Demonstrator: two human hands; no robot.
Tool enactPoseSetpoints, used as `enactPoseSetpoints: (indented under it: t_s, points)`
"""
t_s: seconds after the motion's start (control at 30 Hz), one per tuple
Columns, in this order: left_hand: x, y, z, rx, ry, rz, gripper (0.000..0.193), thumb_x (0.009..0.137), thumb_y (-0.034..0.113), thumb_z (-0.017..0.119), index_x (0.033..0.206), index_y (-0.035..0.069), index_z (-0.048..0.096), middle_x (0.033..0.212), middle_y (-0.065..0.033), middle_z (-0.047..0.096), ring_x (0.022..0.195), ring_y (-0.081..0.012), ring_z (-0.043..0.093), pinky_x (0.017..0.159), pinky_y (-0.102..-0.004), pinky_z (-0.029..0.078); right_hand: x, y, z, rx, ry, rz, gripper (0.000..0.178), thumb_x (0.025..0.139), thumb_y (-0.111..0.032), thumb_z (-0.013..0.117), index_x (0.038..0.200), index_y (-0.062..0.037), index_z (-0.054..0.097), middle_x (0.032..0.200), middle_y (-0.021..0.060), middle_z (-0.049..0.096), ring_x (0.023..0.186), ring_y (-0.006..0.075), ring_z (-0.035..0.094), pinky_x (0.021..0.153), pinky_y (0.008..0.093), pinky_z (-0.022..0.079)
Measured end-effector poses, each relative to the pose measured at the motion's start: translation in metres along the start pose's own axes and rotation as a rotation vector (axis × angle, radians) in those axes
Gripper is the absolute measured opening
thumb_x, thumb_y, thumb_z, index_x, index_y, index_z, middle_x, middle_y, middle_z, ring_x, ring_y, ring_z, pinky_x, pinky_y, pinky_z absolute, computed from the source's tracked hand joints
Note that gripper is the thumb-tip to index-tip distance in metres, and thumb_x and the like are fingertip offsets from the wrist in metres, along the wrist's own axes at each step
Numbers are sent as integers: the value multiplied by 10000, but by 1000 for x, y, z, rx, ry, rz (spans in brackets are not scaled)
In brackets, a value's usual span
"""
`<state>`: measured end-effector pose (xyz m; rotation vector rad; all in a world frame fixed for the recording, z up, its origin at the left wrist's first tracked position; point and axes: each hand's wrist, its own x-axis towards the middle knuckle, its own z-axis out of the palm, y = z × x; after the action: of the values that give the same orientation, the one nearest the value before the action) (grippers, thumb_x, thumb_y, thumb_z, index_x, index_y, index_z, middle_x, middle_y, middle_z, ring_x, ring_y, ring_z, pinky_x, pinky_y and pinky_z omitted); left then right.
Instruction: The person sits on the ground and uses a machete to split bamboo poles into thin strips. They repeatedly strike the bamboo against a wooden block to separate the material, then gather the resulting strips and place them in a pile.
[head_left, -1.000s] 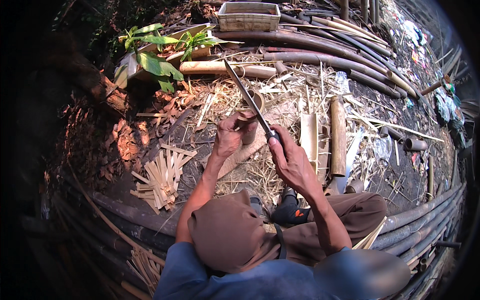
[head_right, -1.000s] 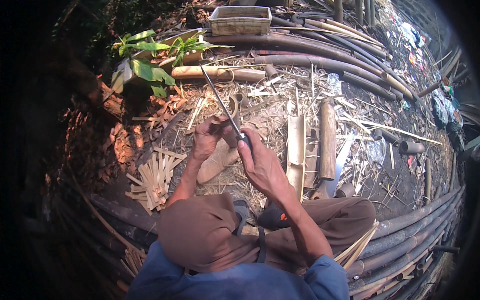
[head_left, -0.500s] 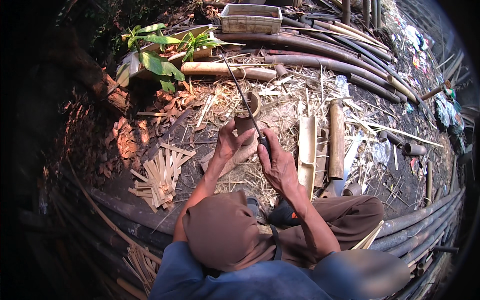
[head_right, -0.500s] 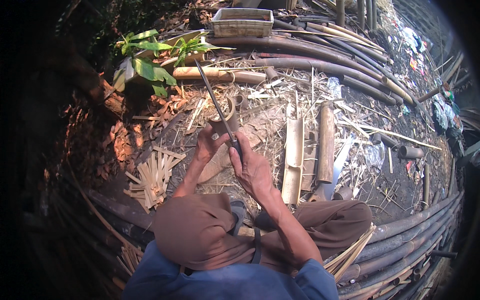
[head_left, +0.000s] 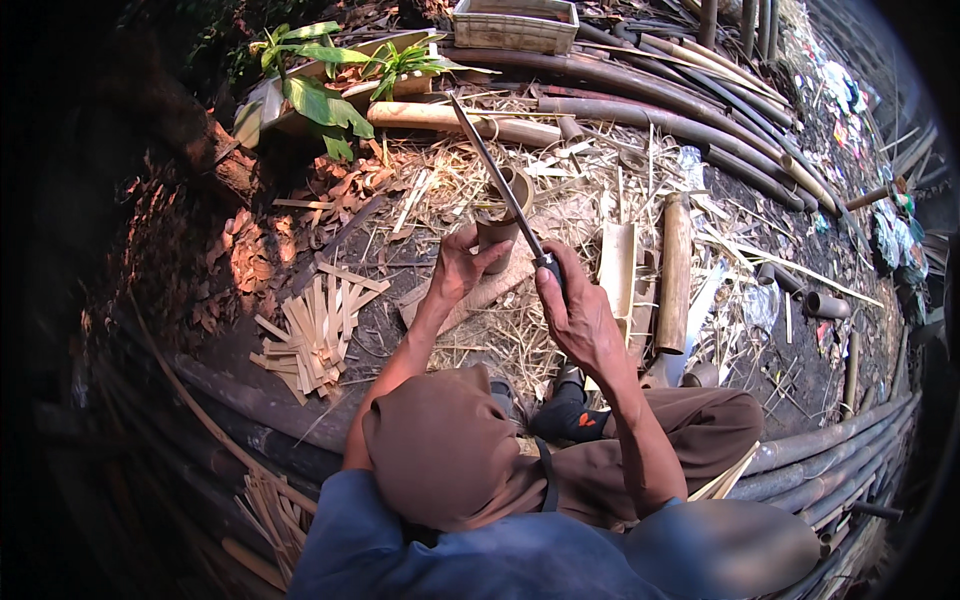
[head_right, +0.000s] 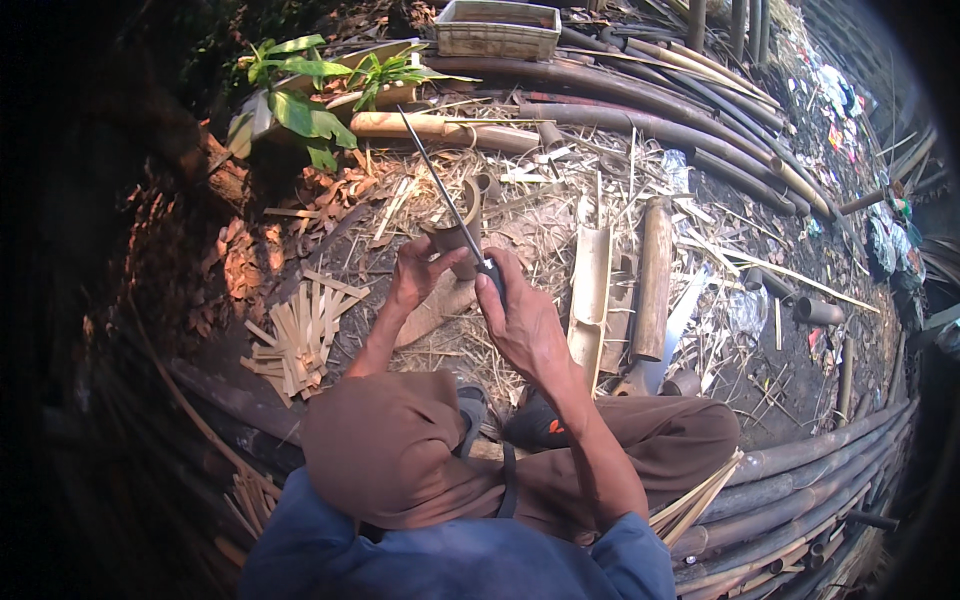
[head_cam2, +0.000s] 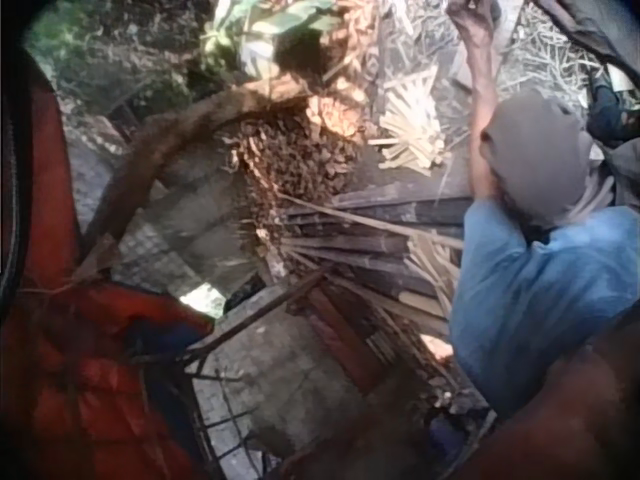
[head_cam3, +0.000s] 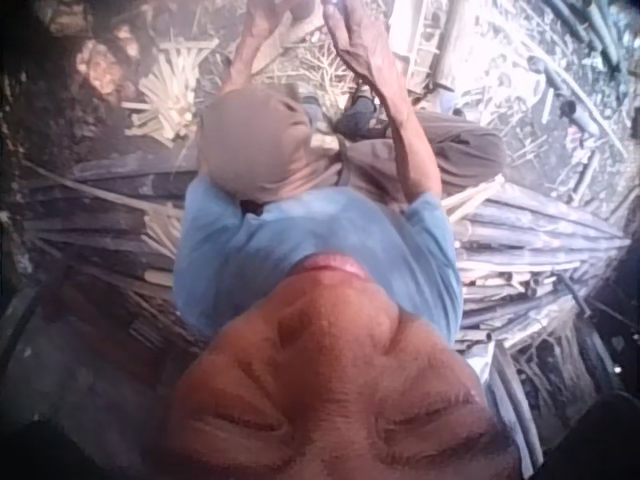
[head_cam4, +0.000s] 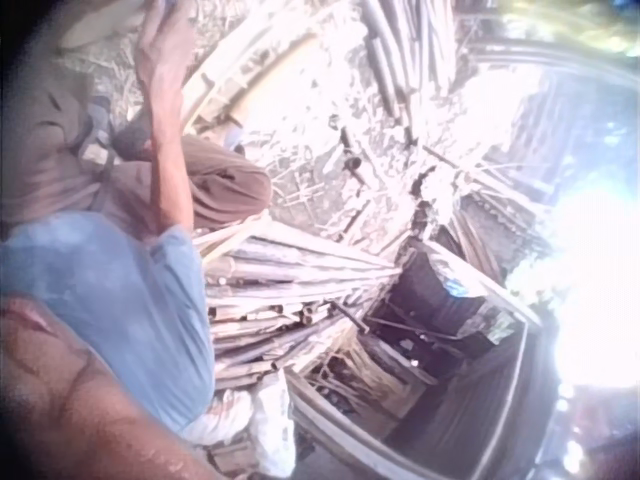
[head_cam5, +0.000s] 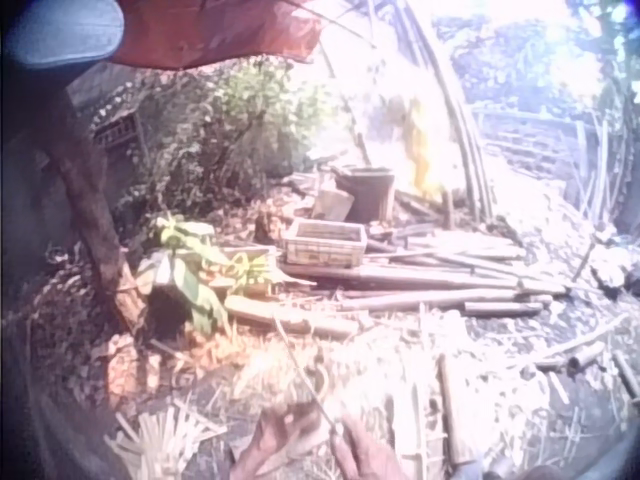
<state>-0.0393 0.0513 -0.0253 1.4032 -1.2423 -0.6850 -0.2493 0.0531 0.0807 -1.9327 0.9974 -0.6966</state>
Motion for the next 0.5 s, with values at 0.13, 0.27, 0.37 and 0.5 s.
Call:
enactPoseSetpoints:
  t_s: [0.13, 0.27, 0.37, 0.5]
  points:
    - [5, -10, 2, -117, -9, -3, 265, 815, 147, 782, 1022, 3, 700, 880, -23, 713, 775, -49, 566, 696, -245, 473, -4, 8, 20, 33, 108, 15, 285, 1028, -239, 468, 1262, -76, 484, 760, 185, 561, 648, 289, 586, 623, 376, 466]
    - [4, -10, 0, -138, -8, 6, 237, 825, 136, 773, 1004, -2, 701, 858, -12, 699, 768, -39, 549, 683, -240, 462, -3, 0, 21, 42, 106, 25, 255, 1028, -251, 475, 1202, -65, 494, 730, 179, 551, 614, 275, 553, 609, 373, 462]
    - [10, -14, -4, -65, 2, 67, 214, 832, 132, 765, 1002, 15, 706, 819, -1, 684, 745, -40, 540, 669, -248, 461, 0, -3, 20, -13, 81, 35, 246, 1017, -274, 493, 1150, -66, 493, 716, 201, 572, 626, 336, 570, 592, 413, 457]
    - [11, 25, 1, 18, -50, 208, 221, 834, 164, 765, 1008, 39, 711, 754, -11, 693, 692, -61, 567, 629, -282, 473, -1, 9, 11, -29, 117, 35, 265, 1000, -318, 513, 1086, -68, 484, 702, 253, 609, 663, 462, 627, 570, 476, 457]
